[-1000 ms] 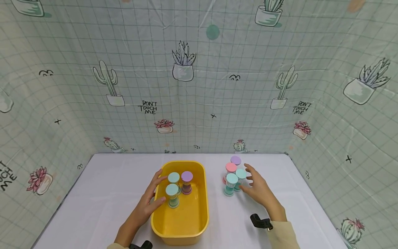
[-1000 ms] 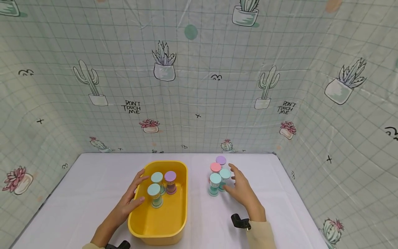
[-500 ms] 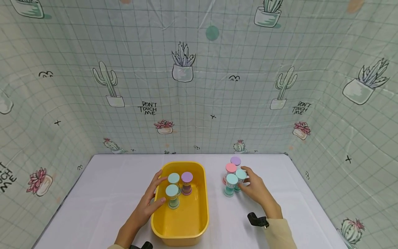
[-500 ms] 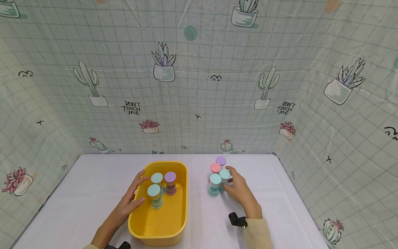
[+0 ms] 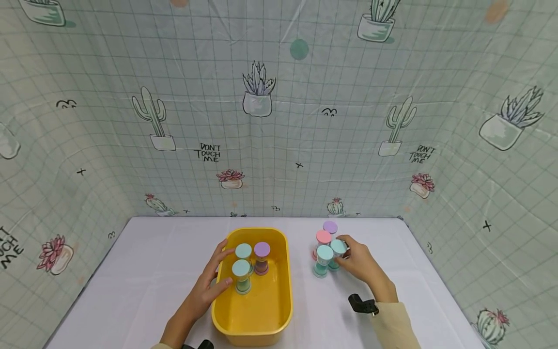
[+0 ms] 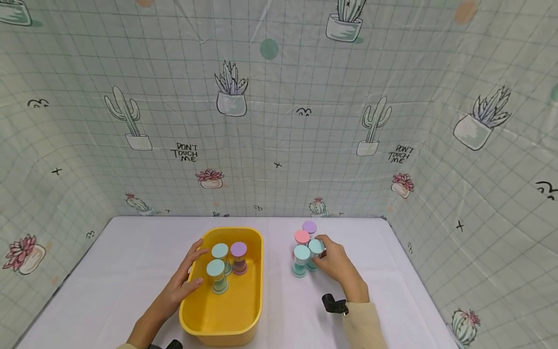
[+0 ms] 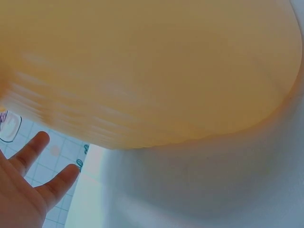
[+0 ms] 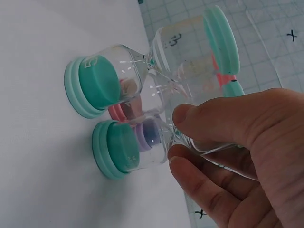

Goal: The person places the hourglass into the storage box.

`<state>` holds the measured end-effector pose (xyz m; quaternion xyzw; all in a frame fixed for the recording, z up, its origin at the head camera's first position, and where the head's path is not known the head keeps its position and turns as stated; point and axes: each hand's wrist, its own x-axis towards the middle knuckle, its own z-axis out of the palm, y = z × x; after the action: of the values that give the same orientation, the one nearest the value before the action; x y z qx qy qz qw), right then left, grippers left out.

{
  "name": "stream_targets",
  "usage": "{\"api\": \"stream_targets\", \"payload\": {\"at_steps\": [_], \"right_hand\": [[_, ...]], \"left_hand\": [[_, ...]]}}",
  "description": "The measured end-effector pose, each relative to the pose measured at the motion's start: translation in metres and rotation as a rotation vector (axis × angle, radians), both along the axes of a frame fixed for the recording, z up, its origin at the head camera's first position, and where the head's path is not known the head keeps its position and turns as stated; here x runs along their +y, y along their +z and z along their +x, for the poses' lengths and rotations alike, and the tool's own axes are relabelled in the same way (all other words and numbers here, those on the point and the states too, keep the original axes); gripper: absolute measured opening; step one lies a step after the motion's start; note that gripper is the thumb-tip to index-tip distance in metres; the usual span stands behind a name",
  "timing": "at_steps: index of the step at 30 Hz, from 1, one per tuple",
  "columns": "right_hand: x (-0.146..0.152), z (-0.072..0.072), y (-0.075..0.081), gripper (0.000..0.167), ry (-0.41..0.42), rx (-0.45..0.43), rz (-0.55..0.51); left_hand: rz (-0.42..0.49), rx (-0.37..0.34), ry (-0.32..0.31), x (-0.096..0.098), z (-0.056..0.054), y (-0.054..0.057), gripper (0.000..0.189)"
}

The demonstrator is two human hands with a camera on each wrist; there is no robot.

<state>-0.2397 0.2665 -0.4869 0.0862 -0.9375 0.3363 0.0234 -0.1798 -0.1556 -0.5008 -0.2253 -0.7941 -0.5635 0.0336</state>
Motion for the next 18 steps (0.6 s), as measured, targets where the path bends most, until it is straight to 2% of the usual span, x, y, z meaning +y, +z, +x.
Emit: {"api": "stream_targets", "payload": {"at_steps": [9,18], "right_hand": [[0.007,0.008,0.018,0.051,-0.005,-0.019,-0.001],[0.011,0.015,0.045,0.051,-0.007,0.049,0.009]], "left_hand": [[-0.001,-0.013,0.006,0.0,0.0,-0.001,0.056],[0.004,0.013,-0.005,-0.001,-0.001,-0.001,0.056]]}}
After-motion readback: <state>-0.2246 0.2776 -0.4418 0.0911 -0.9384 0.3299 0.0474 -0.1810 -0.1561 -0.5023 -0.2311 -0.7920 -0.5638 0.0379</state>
